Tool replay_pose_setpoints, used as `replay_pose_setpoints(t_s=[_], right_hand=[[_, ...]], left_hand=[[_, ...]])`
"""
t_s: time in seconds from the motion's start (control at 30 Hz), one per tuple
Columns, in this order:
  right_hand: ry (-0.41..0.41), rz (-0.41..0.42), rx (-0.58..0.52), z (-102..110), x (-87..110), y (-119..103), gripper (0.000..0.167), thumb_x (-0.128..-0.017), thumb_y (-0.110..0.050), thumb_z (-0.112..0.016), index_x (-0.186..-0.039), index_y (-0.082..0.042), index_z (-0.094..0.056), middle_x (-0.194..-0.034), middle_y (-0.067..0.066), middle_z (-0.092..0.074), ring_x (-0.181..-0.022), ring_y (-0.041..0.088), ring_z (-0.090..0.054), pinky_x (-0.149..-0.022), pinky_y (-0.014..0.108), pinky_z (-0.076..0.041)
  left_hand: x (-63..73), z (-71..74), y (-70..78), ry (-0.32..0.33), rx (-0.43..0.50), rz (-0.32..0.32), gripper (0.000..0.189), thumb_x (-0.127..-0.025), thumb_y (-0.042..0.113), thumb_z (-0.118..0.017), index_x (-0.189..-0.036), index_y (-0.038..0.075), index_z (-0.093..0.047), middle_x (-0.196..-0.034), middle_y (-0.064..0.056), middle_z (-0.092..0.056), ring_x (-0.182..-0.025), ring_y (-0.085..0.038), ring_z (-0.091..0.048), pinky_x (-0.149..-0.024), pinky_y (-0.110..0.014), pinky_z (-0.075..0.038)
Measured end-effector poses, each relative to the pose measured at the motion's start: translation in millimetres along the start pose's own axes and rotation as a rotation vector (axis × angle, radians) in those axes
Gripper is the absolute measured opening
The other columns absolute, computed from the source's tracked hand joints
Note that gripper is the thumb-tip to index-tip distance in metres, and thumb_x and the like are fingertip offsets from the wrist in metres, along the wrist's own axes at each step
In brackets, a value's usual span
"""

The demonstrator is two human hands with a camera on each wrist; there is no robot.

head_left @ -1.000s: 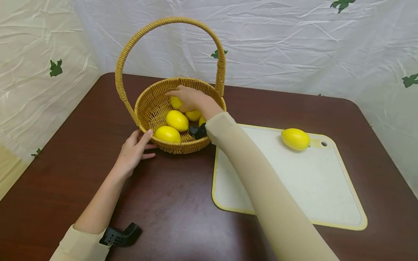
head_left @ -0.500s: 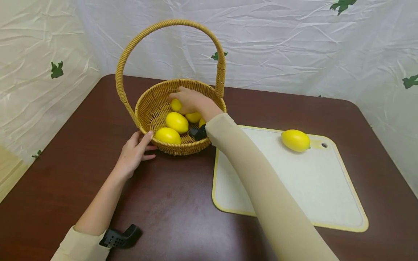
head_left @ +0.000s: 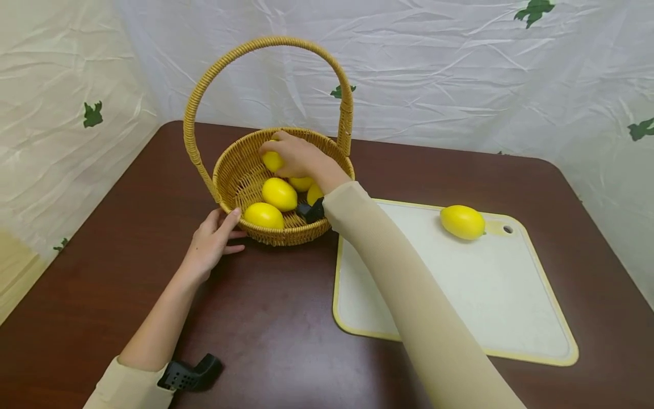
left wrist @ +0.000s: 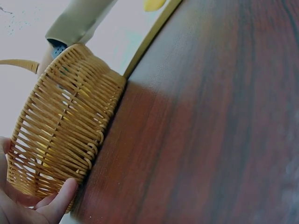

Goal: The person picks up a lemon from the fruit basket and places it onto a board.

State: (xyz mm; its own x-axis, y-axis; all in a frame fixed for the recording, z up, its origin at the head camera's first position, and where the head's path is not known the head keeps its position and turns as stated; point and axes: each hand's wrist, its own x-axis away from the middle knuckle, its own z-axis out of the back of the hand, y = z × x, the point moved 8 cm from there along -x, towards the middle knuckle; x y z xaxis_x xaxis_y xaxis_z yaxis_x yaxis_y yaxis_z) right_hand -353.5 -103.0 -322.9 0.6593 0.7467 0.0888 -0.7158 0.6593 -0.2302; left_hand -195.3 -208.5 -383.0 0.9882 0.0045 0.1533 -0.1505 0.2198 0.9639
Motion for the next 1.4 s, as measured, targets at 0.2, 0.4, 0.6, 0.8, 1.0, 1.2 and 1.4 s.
replay_pose_setpoints(t_s=[0.2, 0.4, 0.6, 0.8, 1.0, 1.2, 1.4], right_hand=[[0.069, 0.006, -0.083, 12.2, 8.2, 2.6, 0.049, -0.086, -0.016, -0.064, -0.132, -0.02, -0.049, -0.138, 0.006, -0.034, -0.118, 0.02, -0.04, -0.097, 0.031, -0.038], [0.12, 0.04, -0.116, 27.9, 18.7, 1.1, 0.049, -0.087, -0.018, -0.062, -0.133, -0.019, -0.047, -0.134, 0.005, -0.036, -0.115, 0.019, -0.042, -0.095, 0.028, -0.039], [0.183, 0.065, -0.094, 52.4, 36.0, -3.4, 0.05, -0.087, -0.02, -0.063, -0.134, -0.021, -0.047, -0.137, 0.003, -0.035, -0.121, 0.016, -0.037, -0.098, 0.023, -0.035], [0.23, 0.107, -0.081, 69.7, 53.8, -13.8, 0.051, -0.086, -0.02, -0.064, -0.134, -0.019, -0.046, -0.139, 0.005, -0.033, -0.124, 0.018, -0.034, -0.099, 0.021, -0.033], [0.257, 0.132, -0.04, 75.2, 71.3, -18.1, 0.052, -0.086, -0.02, -0.065, -0.134, -0.019, -0.046, -0.14, 0.006, -0.033, -0.123, 0.02, -0.035, -0.1, 0.025, -0.034], [0.3, 0.13, -0.036, 82.4, 88.5, -18.2, 0.053, -0.084, -0.018, -0.066, -0.134, -0.019, -0.047, -0.14, 0.007, -0.033, -0.124, 0.021, -0.035, -0.1, 0.029, -0.035], [0.347, 0.156, -0.049, 82.8, 107.4, -19.6, 0.054, -0.082, -0.016, -0.067, -0.133, -0.017, -0.049, -0.14, 0.009, -0.033, -0.124, 0.022, -0.035, -0.098, 0.033, -0.039]], left_hand=[[-4.0, -5.6, 0.6, -0.018, 0.0, 0.004, 0.078, -0.093, 0.051, -0.043, -0.142, -0.003, -0.017, -0.129, -0.024, -0.04, -0.11, -0.037, -0.052, -0.074, -0.036, -0.055], [-6.1, -10.3, 0.9, -0.031, 0.003, 0.0, 0.08, -0.091, 0.053, -0.044, -0.142, -0.002, -0.017, -0.13, -0.022, -0.04, -0.109, -0.036, -0.052, -0.074, -0.036, -0.055], [-8.5, -9.7, 2.0, -0.034, 0.013, 0.0, 0.077, -0.093, 0.051, -0.044, -0.142, -0.003, -0.019, -0.13, -0.022, -0.041, -0.108, -0.036, -0.053, -0.074, -0.035, -0.055], [-11.0, -5.1, 3.5, -0.04, 0.002, 0.002, 0.082, -0.091, 0.054, -0.044, -0.143, -0.003, -0.016, -0.132, -0.023, -0.038, -0.11, -0.037, -0.052, -0.074, -0.036, -0.055], [-13.3, -3.9, 2.7, -0.056, 0.002, 0.006, 0.083, -0.091, 0.055, -0.043, -0.143, -0.003, -0.014, -0.133, -0.024, -0.037, -0.111, -0.038, -0.051, -0.076, -0.036, -0.054], [-18.6, 0.1, 4.6, -0.054, 0.002, -0.005, 0.084, -0.09, 0.055, -0.043, -0.142, -0.004, -0.015, -0.134, -0.024, -0.035, -0.111, -0.039, -0.05, -0.075, -0.034, -0.054], [-18.7, 2.9, 0.4, -0.065, 0.008, 0.013, 0.085, -0.09, 0.056, -0.042, -0.143, -0.004, -0.013, -0.139, -0.023, -0.029, -0.113, -0.039, -0.049, -0.076, -0.034, -0.054]])
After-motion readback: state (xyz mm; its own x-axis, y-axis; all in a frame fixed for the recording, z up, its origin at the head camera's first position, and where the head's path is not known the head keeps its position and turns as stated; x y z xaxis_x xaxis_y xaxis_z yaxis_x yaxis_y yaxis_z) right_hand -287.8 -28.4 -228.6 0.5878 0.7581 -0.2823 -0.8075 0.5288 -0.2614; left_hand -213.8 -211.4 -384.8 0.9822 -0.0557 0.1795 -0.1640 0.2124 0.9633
